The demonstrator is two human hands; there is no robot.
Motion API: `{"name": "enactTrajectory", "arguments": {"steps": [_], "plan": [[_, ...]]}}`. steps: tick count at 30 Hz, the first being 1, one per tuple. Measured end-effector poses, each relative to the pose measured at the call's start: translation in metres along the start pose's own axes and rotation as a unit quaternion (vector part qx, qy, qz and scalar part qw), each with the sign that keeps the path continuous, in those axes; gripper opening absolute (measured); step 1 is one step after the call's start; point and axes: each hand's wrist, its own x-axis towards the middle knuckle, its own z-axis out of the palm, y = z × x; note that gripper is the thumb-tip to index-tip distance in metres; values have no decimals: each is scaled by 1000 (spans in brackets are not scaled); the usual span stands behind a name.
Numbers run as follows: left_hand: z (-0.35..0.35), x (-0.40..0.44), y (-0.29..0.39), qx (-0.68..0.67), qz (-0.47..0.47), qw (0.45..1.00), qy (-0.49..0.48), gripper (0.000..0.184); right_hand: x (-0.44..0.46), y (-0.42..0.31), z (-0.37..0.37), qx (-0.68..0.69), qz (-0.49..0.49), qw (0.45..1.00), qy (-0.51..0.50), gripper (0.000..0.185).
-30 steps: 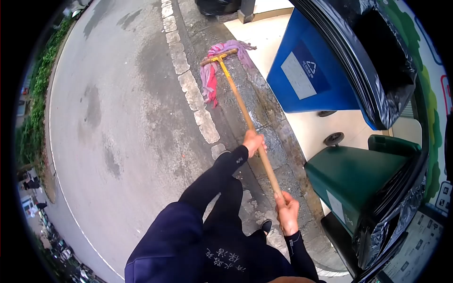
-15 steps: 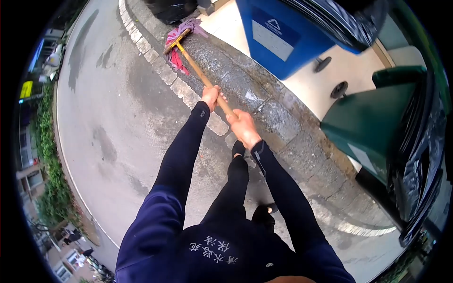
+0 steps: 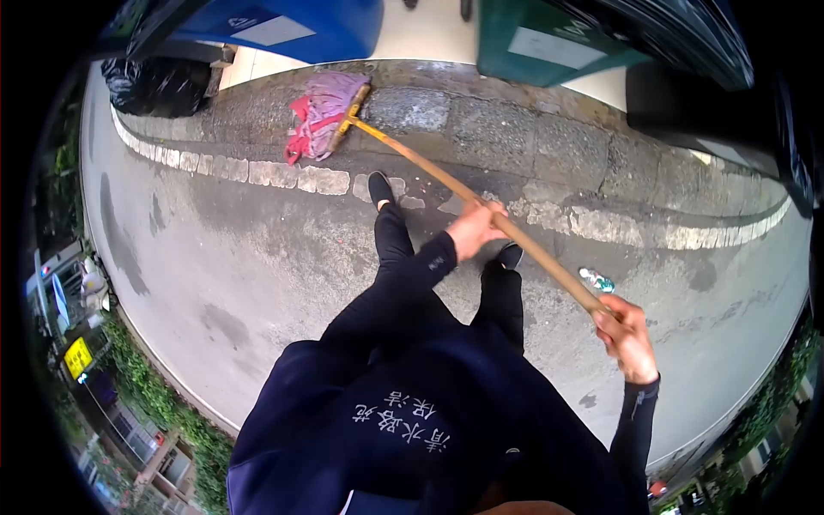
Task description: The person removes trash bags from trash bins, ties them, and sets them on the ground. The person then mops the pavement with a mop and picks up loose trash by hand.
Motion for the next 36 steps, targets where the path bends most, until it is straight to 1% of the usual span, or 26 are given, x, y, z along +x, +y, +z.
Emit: {"name": "enactTrajectory", "arguments": {"steps": [1,2,4,5,6,7,9,10,11,12,13,14,15,17,19,21,23,25,26,27,30,31,33,34,35,36], "plan": [[46,-7,-34,18,-31,999,7,15,-29,29,-37,2,12,999,34,12],[74,3,-84,12,-53,998,-23,16,-58,58,-68,5,9,998,58,11],[148,-5,-155,36,-104,992,-57,16,-117,110,-126,18,16,994,104,11],[184,-10,-189,38,-132,989,-51,19,-144,132,-151,28,27,991,126,11],[224,-22,-210,90,-146,985,-25,23,-169,153,-171,71,34,983,163,11],[249,-25,-237,96,-174,978,-56,26,-191,172,-190,104,38,975,191,13],[297,-33,-267,77,-201,976,-40,25,-218,199,-223,123,33,966,223,17],[314,-32,-274,67,-212,974,-37,19,-221,211,-236,100,23,954,281,21],[325,-23,-280,73,-219,972,-43,19,-218,212,-245,75,15,938,339,25],[328,-6,-285,31,-230,972,-42,14,-208,205,-253,47,-40,917,395,31],[332,14,-290,-9,-241,969,-44,10,-198,210,-271,44,-62,889,451,34],[337,38,-287,-18,-207,978,-18,7,-187,201,-281,138,-206,841,481,33],[340,61,-279,-30,-170,985,10,6,-184,179,-291,163,-268,803,507,36],[342,101,-258,-76,-134,985,78,7,-176,151,-311,175,-379,759,500,33],[306,178,-265,-99,-96,986,94,7,-169,128,-336,273,-479,724,414,33],[248,265,-264,-157,-59,983,70,9,-155,117,-368,373,-535,685,323,32],[250,280,-219,-7,-51,993,108,11,-122,107,-401,476,-566,650,172,32],[316,265,-208,-232,-104,959,128,17,-98,103,-456,454,-573,674,102,24],[351,270,-214,-198,-69,966,152,19,-89,102,-495,475,-537,692,83,9],[379,287,-225,-192,-71,965,162,19,-87,95,-535,511,-473,708,118,7],[448,342,-253,-162,-44,955,246,16,-76,93,-644,470,-468,738,128,10],[472,365,-267,-160,-44,954,251,16,-78,93,-678,467,-478,734,124,11],[521,394,-308,-156,-76,964,201,14,-87,100,-738,457,-502,714,170,12],[575,395,-337,-154,-105,964,188,12,-105,113,-771,459,-508,697,215,14],[664,391,-373,-156,-136,962,176,11,-129,128,-822,456,-510,681,260,16],[723,377,-394,-155,-124,962,187,11,-152,141,-847,442,-507,684,283,18]]}}
